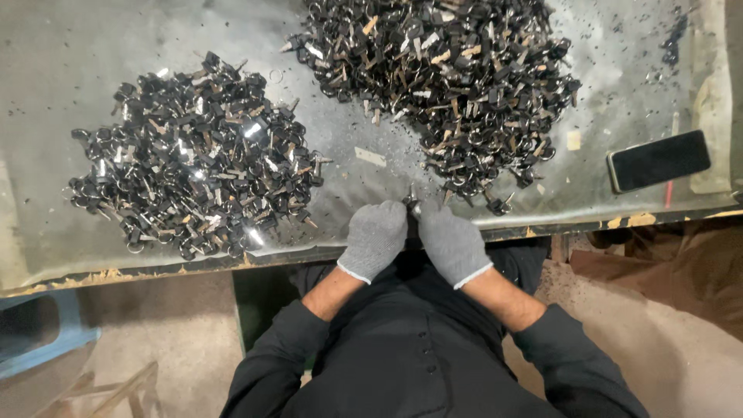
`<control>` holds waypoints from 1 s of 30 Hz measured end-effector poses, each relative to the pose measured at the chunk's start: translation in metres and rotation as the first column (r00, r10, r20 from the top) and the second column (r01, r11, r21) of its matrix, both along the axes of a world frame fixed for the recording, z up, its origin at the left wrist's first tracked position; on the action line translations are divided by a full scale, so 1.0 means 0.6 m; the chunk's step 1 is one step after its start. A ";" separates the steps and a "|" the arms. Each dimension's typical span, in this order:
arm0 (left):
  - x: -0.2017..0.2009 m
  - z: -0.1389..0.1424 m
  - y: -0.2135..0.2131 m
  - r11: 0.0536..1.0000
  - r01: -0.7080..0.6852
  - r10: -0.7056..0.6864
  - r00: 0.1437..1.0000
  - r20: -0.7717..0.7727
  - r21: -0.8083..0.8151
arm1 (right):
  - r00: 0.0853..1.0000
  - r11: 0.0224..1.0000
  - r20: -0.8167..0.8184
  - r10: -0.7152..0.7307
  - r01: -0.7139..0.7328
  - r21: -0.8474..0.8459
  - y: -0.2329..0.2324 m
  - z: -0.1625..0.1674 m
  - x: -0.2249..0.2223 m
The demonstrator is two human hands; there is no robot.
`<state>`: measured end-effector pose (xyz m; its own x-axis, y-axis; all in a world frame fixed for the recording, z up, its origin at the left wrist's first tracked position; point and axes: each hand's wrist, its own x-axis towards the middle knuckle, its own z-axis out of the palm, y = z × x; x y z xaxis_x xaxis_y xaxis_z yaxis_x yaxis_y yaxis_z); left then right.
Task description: The person wearing gloves sits at a workbench covered with large piles of small black metal parts and sorts them one at a time, picking individual pieces from the piles, handling them briefly, and placing them into separate piles on the table.
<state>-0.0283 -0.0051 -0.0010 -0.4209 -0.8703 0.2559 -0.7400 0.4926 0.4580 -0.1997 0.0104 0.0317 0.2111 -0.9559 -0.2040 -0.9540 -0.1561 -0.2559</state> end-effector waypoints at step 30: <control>-0.007 0.020 -0.008 0.999 -0.051 0.053 0.992 -0.115 0.016 | 0.993 0.991 0.117 0.025 -0.009 -0.137 -0.010 0.018 -0.006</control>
<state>-0.0326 -0.0100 0.0112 -0.3430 -0.8938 0.2891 -0.7063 0.4482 0.5480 -0.2035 0.0043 0.0423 0.2424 -0.9691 -0.0452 -0.9151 -0.2129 -0.3424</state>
